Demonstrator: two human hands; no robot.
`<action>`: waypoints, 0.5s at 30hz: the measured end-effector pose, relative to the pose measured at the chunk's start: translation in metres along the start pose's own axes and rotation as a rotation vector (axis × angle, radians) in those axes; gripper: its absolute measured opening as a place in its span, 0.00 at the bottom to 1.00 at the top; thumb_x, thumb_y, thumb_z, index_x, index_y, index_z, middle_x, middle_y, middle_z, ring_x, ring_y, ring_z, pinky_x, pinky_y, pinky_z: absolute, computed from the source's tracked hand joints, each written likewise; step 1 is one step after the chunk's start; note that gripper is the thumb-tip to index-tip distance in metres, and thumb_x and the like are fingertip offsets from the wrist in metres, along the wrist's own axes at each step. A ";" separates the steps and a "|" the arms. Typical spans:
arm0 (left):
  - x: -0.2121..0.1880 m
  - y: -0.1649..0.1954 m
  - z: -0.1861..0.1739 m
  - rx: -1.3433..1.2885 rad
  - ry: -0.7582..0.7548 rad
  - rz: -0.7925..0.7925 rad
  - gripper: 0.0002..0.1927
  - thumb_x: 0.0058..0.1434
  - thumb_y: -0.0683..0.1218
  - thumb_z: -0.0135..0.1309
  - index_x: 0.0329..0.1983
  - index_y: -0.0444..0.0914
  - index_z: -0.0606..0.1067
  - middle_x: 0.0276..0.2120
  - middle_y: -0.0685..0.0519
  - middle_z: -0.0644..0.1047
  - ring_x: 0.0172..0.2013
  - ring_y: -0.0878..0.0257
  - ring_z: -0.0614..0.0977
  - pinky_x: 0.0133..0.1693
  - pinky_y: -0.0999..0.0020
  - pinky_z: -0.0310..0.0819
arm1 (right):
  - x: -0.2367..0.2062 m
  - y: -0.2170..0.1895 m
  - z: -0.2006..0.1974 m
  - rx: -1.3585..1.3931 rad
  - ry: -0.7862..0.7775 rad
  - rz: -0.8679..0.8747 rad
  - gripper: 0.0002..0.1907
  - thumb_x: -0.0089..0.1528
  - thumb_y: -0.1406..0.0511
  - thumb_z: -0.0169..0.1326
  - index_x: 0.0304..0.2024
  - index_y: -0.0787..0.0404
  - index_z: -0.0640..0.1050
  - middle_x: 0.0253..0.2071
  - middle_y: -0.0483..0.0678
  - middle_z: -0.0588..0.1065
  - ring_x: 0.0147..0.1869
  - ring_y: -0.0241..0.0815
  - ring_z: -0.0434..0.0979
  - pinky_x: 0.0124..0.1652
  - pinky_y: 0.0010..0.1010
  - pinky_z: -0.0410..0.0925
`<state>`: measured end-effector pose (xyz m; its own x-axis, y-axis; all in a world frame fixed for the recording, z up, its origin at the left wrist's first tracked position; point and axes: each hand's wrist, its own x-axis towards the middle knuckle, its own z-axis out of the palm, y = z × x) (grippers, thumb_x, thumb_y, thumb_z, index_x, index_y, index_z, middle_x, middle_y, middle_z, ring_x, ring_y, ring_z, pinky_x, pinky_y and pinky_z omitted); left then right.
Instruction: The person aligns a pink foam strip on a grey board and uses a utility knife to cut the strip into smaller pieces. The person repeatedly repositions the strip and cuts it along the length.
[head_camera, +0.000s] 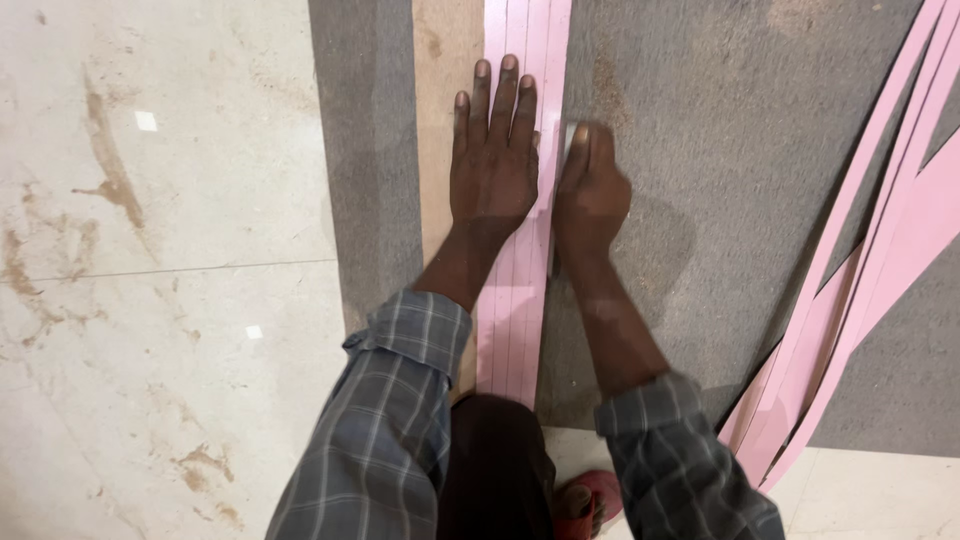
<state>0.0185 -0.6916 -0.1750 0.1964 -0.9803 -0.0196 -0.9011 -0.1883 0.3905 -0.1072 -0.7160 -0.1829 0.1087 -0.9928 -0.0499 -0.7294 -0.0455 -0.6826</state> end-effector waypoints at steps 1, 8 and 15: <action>0.000 -0.003 -0.009 -0.020 -0.018 0.040 0.39 0.74 0.54 0.51 0.81 0.37 0.49 0.80 0.45 0.44 0.79 0.45 0.41 0.77 0.43 0.37 | 0.006 -0.013 -0.004 -0.001 -0.014 0.042 0.19 0.77 0.54 0.37 0.53 0.57 0.76 0.28 0.51 0.77 0.26 0.43 0.78 0.27 0.37 0.68; -0.040 0.011 -0.067 0.086 -0.642 0.055 0.83 0.31 0.70 0.75 0.77 0.33 0.37 0.77 0.38 0.34 0.76 0.44 0.35 0.75 0.46 0.31 | 0.010 -0.021 -0.015 -0.022 -0.044 0.092 0.19 0.75 0.53 0.37 0.54 0.54 0.76 0.29 0.52 0.79 0.29 0.46 0.82 0.30 0.40 0.71; -0.048 0.030 -0.073 0.161 -0.659 -0.029 0.81 0.35 0.67 0.76 0.78 0.34 0.36 0.78 0.38 0.34 0.77 0.44 0.33 0.74 0.41 0.31 | -0.060 0.005 -0.032 0.092 -0.071 0.008 0.21 0.77 0.54 0.36 0.56 0.61 0.74 0.35 0.57 0.79 0.33 0.50 0.81 0.32 0.41 0.72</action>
<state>0.0100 -0.6456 -0.0952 -0.0093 -0.7964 -0.6048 -0.9553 -0.1716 0.2406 -0.1390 -0.6598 -0.1596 0.1531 -0.9826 -0.1053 -0.6658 -0.0238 -0.7457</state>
